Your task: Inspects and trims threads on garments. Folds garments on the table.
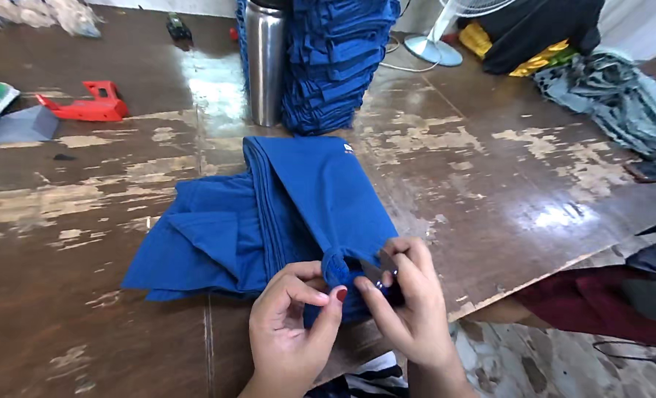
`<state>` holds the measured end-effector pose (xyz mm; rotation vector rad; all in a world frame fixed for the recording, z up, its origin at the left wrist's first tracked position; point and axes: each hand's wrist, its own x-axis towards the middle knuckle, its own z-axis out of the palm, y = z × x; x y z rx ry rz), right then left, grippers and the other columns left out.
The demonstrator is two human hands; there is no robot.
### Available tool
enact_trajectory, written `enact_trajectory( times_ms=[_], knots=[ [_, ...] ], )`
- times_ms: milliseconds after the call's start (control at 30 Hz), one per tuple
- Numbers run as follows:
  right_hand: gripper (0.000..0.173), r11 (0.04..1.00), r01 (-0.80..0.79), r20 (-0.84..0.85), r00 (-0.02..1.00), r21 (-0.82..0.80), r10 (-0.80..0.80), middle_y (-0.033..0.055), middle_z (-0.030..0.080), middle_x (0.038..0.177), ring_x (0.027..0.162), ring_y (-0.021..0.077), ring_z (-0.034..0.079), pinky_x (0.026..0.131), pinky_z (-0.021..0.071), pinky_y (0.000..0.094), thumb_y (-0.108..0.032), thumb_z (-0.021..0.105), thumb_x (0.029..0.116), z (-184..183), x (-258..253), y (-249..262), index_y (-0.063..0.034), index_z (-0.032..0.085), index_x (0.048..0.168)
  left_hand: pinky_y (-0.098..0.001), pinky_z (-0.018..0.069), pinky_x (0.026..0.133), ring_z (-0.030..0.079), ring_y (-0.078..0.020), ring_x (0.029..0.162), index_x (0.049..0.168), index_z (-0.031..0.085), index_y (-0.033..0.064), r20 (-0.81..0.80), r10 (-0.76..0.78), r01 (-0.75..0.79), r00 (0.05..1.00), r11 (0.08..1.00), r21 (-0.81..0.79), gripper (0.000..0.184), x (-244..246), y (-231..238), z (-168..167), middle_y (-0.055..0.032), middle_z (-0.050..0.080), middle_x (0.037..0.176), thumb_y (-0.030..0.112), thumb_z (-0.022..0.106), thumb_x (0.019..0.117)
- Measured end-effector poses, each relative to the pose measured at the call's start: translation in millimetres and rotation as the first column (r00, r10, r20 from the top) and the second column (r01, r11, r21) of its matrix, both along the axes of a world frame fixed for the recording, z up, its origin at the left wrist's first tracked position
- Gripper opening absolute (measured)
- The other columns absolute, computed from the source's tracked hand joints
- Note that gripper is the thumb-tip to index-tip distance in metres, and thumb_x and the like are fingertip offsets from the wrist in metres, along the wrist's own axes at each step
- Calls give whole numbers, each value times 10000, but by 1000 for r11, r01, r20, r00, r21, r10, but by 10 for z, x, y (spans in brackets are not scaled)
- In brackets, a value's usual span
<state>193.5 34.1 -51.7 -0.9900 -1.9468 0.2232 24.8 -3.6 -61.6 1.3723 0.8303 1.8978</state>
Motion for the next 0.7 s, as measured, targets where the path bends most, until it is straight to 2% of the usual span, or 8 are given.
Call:
enact_trajectory(
  times_ms=[100,167,233,333,400,467,600,700],
  knots=[
    [128,990,-137,-131,982,-17,134,110,626,1013,871,41,577,759,476,130,-93,640,892,-16,97,116,0,558,923,-149,566,837,669,-23,960,909,637,104,-242,153,-130,958,985,111,144,-83,-30,11,23,684,986,48,767,883],
    [128,970,-245,-283,930,-1,235,15,711,1042,942,27,671,819,546,166,-11,574,878,6,220,134,-94,528,964,-170,557,844,658,-55,934,862,586,89,-394,185,-110,900,973,204,167,-195,-79,32,7,669,939,15,735,876],
    [157,957,-289,-327,906,-12,270,-19,735,976,907,30,685,800,545,180,3,551,872,14,325,127,-126,528,957,-184,546,855,656,-88,935,838,612,62,-537,108,-2,837,981,194,123,-323,-135,51,-23,688,942,-8,692,900],
    [14,940,-310,-119,948,-139,295,57,638,924,883,77,596,796,474,201,-87,513,912,-16,422,65,-76,508,906,-181,540,852,670,-90,941,844,646,63,-632,17,71,775,991,112,106,-417,-175,76,-27,725,962,8,662,934],
    [289,941,-291,48,952,-175,303,60,546,875,862,119,533,802,427,259,-332,508,1036,3,430,10,-91,502,876,-177,555,847,683,-68,937,850,641,70,-598,12,35,801,997,66,103,-423,-194,92,-14,732,955,27,682,934],
    [513,963,-228,190,949,-146,254,55,518,839,816,154,505,753,408,308,-564,428,1047,14,406,-40,-106,521,837,-166,571,835,694,-46,934,844,633,73,-564,60,-57,824,998,23,107,-408,-200,108,-7,733,944,41,699,923],
    [559,987,-136,362,919,-87,159,52,508,840,828,195,503,734,404,325,-604,356,1050,26,360,-112,-132,533,808,-160,562,876,695,-49,999,890,676,54,-603,89,-146,793,988,-47,59,-380,-208,138,-37,748,999,79,688,942],
    [543,991,-115,438,889,-70,134,56,538,864,859,214,525,728,424,328,-555,350,1069,62,361,-147,-136,554,788,-146,529,808,658,-38,931,931,621,75,-638,30,-112,769,990,-89,61,-358,-219,148,-25,718,975,102,603,983]
  ],
)
